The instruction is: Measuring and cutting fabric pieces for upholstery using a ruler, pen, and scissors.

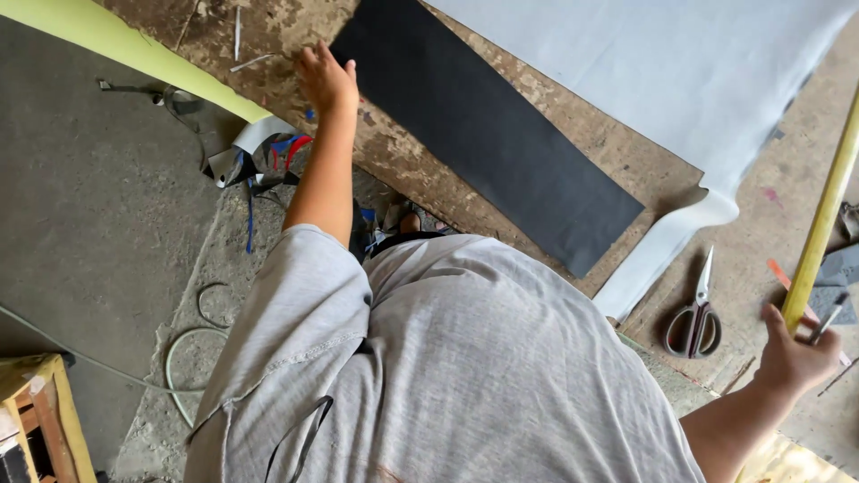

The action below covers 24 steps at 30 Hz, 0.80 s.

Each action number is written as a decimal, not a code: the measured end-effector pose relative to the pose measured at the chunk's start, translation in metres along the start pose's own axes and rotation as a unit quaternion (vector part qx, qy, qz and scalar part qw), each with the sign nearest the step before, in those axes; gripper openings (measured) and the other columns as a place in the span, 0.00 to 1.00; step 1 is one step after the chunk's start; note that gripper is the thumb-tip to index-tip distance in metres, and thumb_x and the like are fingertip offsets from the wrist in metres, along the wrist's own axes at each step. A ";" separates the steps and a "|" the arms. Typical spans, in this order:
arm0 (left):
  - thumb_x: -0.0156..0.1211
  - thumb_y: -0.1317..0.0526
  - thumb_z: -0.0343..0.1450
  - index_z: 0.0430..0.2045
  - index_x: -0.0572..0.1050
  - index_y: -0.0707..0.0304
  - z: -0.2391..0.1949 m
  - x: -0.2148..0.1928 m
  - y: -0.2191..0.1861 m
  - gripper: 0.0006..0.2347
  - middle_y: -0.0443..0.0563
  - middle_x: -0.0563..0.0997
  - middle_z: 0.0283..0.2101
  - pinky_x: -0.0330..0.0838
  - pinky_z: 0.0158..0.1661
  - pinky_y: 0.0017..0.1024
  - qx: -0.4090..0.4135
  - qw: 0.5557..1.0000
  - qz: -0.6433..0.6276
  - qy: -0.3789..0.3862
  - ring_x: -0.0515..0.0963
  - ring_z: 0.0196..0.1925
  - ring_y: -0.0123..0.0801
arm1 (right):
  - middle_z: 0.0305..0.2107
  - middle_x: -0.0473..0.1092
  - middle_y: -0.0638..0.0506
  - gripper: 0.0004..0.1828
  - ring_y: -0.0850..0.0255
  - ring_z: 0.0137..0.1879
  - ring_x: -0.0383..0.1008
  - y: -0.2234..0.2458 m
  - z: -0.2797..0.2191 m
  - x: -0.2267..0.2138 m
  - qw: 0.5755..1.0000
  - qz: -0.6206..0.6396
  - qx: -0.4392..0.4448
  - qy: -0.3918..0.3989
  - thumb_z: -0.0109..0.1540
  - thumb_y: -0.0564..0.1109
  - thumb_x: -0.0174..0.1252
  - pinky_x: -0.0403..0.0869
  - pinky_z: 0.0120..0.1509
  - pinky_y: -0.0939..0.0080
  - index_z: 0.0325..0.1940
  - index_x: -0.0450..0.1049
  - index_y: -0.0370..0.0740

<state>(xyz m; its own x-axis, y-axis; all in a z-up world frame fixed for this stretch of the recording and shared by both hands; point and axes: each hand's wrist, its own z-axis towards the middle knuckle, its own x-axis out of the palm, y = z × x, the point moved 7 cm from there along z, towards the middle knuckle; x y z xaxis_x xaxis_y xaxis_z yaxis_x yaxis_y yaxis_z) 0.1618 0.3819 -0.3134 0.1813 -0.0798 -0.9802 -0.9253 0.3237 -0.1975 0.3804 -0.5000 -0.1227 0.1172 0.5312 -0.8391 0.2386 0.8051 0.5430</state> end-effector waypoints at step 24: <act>0.59 0.54 0.76 0.68 0.59 0.46 0.004 -0.031 0.075 0.24 0.55 0.56 0.75 0.66 0.66 0.50 -0.101 0.977 -0.185 -0.029 0.52 0.76 0.48 | 0.37 0.66 0.50 0.21 0.61 0.38 0.69 0.181 -0.146 0.254 0.857 0.040 -0.408 0.311 0.55 0.47 0.76 0.78 0.45 0.61 0.51 0.81 0.42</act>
<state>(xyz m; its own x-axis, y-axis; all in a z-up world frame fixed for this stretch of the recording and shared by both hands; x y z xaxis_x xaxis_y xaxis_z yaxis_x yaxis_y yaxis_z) 0.0885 0.4126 -0.2982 0.5292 -0.1016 -0.8424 -0.8386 0.0891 -0.5375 0.3128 -0.1813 -0.2327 -0.4958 0.4268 -0.7563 -0.5307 0.5405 0.6529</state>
